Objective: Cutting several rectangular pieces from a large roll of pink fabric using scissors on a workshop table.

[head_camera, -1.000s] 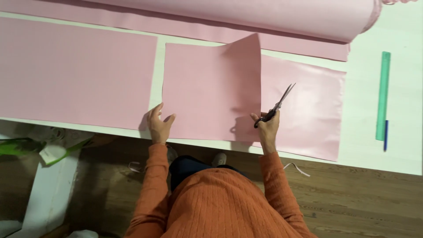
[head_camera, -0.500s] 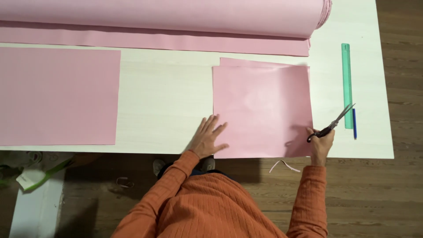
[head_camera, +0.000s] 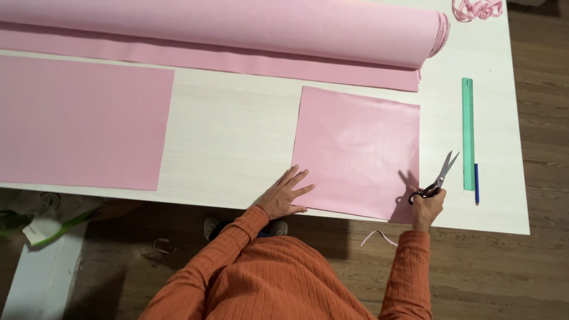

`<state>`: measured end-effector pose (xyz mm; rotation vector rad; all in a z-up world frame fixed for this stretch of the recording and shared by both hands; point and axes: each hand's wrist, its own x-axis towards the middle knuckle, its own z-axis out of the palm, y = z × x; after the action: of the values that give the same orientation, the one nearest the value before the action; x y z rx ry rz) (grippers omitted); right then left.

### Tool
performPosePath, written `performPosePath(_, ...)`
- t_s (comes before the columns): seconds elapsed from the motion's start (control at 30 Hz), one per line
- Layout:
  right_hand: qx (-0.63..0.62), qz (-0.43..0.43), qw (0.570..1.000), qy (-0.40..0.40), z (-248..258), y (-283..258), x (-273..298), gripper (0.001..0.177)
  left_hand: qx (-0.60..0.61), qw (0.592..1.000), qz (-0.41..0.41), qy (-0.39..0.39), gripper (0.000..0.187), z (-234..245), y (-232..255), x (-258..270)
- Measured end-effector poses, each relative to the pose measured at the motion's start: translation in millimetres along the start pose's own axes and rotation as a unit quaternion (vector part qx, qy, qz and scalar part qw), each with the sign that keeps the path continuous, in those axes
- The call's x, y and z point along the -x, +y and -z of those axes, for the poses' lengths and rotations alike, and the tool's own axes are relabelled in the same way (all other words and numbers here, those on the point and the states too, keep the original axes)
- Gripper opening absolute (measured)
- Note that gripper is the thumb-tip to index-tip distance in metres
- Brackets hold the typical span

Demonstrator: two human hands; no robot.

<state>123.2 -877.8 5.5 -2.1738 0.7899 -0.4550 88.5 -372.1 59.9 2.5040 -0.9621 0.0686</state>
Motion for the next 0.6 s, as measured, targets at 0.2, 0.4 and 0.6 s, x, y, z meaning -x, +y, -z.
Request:
performPosePath(0.2,0.027,-0.005,1.0,0.0,-9,15,-10,0.055,-0.021,0.999,-0.022,0.029,0.067,-24,-8,7)
performPosePath(0.4,0.047,0.015,0.998,0.033,-9,17,-14,0.058,-0.055,0.994,-0.053,0.08,0.057,-28,-5,8)
performPosePath(0.6,-0.098,0.063,0.993,0.009,14,-60,26,0.054,0.009,0.999,-0.029,-0.02,0.067,8,-4,20)
